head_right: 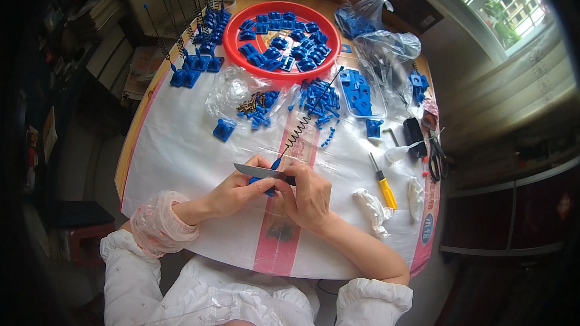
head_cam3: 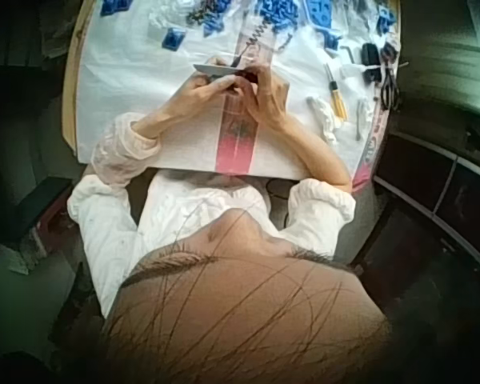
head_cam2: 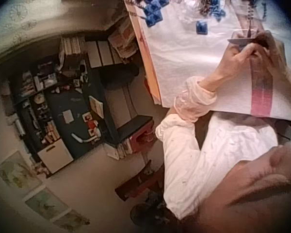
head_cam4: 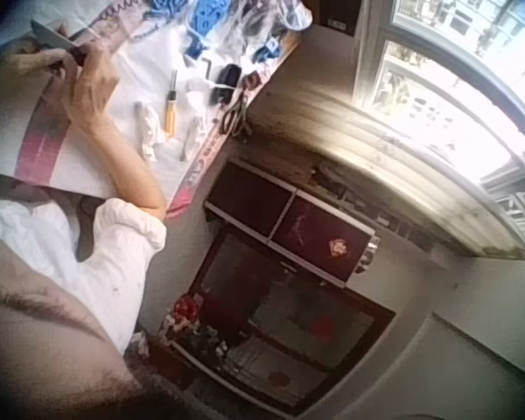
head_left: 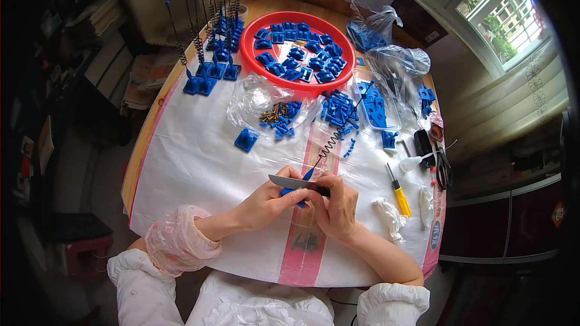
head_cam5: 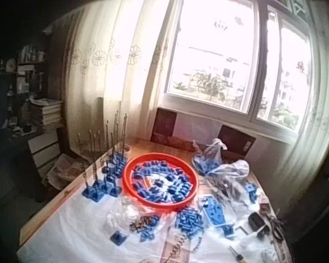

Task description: The recorder is assembling small blue plastic components with a metal spring and using a utility knife for trimming.

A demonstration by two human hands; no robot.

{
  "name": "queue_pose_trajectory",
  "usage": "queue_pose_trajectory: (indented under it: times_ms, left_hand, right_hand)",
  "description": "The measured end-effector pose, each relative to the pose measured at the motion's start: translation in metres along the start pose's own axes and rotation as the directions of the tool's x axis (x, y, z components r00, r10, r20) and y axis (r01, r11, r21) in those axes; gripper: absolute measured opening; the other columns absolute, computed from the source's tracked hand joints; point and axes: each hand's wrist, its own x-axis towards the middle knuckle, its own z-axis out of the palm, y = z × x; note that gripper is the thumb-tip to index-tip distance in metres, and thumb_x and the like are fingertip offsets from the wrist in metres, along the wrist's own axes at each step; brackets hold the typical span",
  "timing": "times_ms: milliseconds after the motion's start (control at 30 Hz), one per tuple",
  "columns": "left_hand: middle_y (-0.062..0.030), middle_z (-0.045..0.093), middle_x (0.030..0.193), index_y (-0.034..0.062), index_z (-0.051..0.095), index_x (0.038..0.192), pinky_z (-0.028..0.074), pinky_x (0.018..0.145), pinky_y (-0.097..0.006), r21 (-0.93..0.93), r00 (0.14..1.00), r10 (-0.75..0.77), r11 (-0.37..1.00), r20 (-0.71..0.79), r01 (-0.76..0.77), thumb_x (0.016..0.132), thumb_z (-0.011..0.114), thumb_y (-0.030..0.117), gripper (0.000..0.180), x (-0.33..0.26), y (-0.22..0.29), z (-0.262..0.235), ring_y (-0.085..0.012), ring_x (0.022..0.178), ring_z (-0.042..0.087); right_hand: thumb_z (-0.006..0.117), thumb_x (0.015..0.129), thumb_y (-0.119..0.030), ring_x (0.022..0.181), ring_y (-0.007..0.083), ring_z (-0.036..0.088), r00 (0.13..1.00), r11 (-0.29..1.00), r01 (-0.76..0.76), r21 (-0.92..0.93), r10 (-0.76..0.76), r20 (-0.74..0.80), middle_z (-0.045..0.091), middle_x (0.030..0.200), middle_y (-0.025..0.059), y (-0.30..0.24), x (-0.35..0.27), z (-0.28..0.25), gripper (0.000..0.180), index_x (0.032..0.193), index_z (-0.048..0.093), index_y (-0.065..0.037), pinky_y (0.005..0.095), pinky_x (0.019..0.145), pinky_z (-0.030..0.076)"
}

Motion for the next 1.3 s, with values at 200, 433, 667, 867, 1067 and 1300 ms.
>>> queue_pose_trajectory:
  times_ms: [200,433,667,867,1067,1300]
  left_hand:
    - [-0.0002,0.047,0.105,0.0021,0.055,0.113,0.046,0.084,-0.023,0.059,1.0,-0.017,0.998,-0.012,0.018,0.103,0.056,0.018,0.018,-0.0007,-0.0038,-0.0039,-0.0055,0.097,0.051]
    - [0.0006,0.046,0.104,0.0031,0.055,0.11,0.045,0.083,-0.023,0.082,1.0,-0.013,0.996,-0.02,0.014,0.103,0.057,0.018,0.017,-0.0005,0.001,-0.0018,-0.0045,0.096,0.049]
    - [0.0013,0.047,0.103,0.0035,0.052,0.11,0.046,0.085,-0.023,0.052,1.0,-0.022,0.998,-0.021,0.023,0.102,0.057,0.017,0.016,-0.0008,0.0017,-0.0014,-0.0038,0.096,0.051]
    - [0.0011,0.048,0.102,0.0035,0.051,0.11,0.047,0.085,-0.023,0.064,0.998,-0.051,0.997,-0.021,0.052,0.102,0.057,0.016,0.016,-0.0009,0.0034,-0.002,-0.0036,0.097,0.052]
    - [0.0048,0.051,0.099,0.0093,0.051,0.111,0.039,0.072,-0.017,0.081,0.998,-0.028,0.996,-0.049,0.032,0.102,0.058,0.017,0.014,-0.0002,0.0031,-0.0001,0.0008,0.087,0.046]
    - [0.0012,0.048,0.102,0.0036,0.051,0.11,0.048,0.082,-0.022,0.06,0.998,-0.056,0.996,-0.034,0.058,0.103,0.056,0.017,0.016,-0.0006,0.0031,-0.0021,-0.0035,0.094,0.052]
  right_hand:
    - [0.073,0.084,-0.011,0.067,0.0312,0.065,1.0,1.0,0.017,-0.008,-0.017,-0.003,0.064,0.086,0.0135,-0.002,0.0017,-0.0005,0.03,0.102,0.051,-0.003,0.0379,0.054,0.047]
    - [0.074,0.083,-0.01,0.067,0.031,0.065,1.0,1.0,0.026,-0.008,-0.026,-0.006,0.064,0.087,0.0134,-0.0014,0.0015,-0.0006,0.031,0.102,0.051,-0.004,0.0379,0.054,0.047]
    - [0.075,0.081,-0.008,0.067,0.0303,0.066,0.999,1.0,0.029,-0.007,-0.029,-0.018,0.065,0.087,0.0132,-0.0024,0.0021,-0.0004,0.031,0.101,0.052,-0.004,0.0376,0.054,0.048]
    - [0.076,0.08,-0.007,0.066,0.0301,0.066,0.999,1.0,0.027,-0.015,-0.027,-0.018,0.065,0.086,0.0127,-0.004,0.0029,-0.0013,0.031,0.101,0.052,-0.004,0.0376,0.054,0.047]
    - [0.076,0.079,-0.007,0.066,0.03,0.065,0.999,0.999,0.027,-0.031,-0.028,-0.018,0.064,0.086,0.0125,-0.0047,0.0035,-0.0014,0.032,0.101,0.052,-0.004,0.0377,0.054,0.047]
    - [0.076,0.08,-0.008,0.067,0.0302,0.066,1.0,0.999,0.018,-0.034,-0.019,-0.013,0.064,0.087,0.0125,-0.0051,0.0034,-0.0016,0.032,0.101,0.052,-0.004,0.038,0.054,0.047]
